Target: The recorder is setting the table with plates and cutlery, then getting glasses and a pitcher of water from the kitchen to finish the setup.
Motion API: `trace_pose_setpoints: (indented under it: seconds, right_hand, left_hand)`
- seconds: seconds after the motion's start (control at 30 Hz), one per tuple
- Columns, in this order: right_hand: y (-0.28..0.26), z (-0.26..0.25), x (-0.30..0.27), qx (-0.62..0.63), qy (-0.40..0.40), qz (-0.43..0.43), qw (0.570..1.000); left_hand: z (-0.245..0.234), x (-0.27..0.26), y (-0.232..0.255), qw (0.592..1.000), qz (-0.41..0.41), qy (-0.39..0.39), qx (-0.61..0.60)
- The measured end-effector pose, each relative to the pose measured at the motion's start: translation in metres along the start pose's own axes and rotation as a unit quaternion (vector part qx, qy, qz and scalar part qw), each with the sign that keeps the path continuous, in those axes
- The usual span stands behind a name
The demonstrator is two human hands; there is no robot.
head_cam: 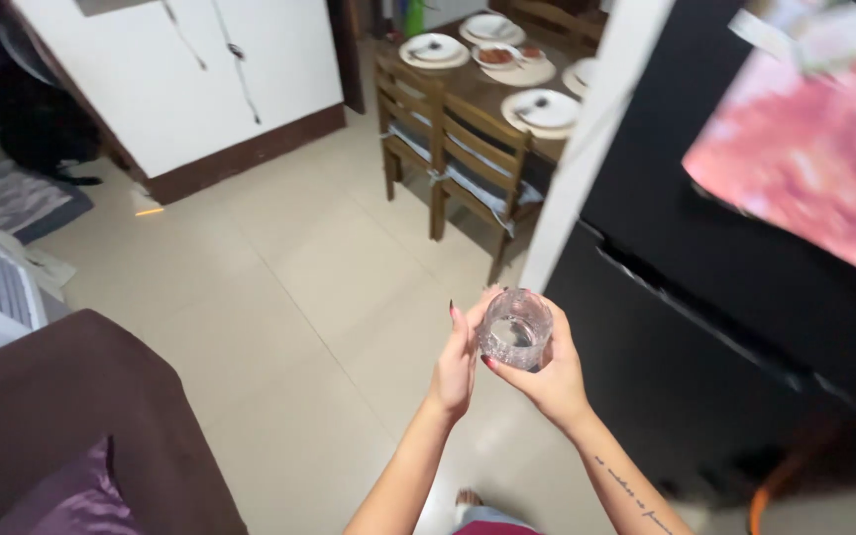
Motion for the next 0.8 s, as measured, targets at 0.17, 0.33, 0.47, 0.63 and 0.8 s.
trace_pose_setpoints:
  seconds: [0.17, 0.33, 0.47, 0.63, 0.8]
  right_hand:
    - [0.053, 0.028, 0.124, 0.029, -0.029, -0.001, 0.999]
    - [0.119, 0.073, 0.224, 0.023, -0.055, 0.011, 0.998]
    - [0.173, 0.110, 0.302, 0.007, -0.048, -0.007, 0.999]
    - [0.224, 0.146, 0.407, -0.001, -0.014, 0.000, 1.000]
    - [0.256, 0.143, 0.486, 0.019, 0.067, 0.066, 0.995]
  left_hand:
    - [-0.071, 0.095, 0.014, 0.999, -0.007, 0.044, 0.024]
    - [-0.165, 0.173, 0.001, 0.996, -0.017, 0.080, 0.032]
    - [-0.244, 0.242, -0.009, 0.996, -0.021, 0.076, 0.045]
    - [-0.325, 0.344, 0.013, 0.995, -0.063, 0.037, 0.063]
    - [-0.366, 0.455, 0.003, 0.983, -0.131, -0.108, 0.065]
Point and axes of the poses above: each hand's wrist, its own x-axis towards the middle knuckle, its own z-axis out of the palm, y = z × x, the point moved 8 cm from there along x, towards the middle knuckle, and after that the axes turned 1 degree about z, right-handed, at the moved point
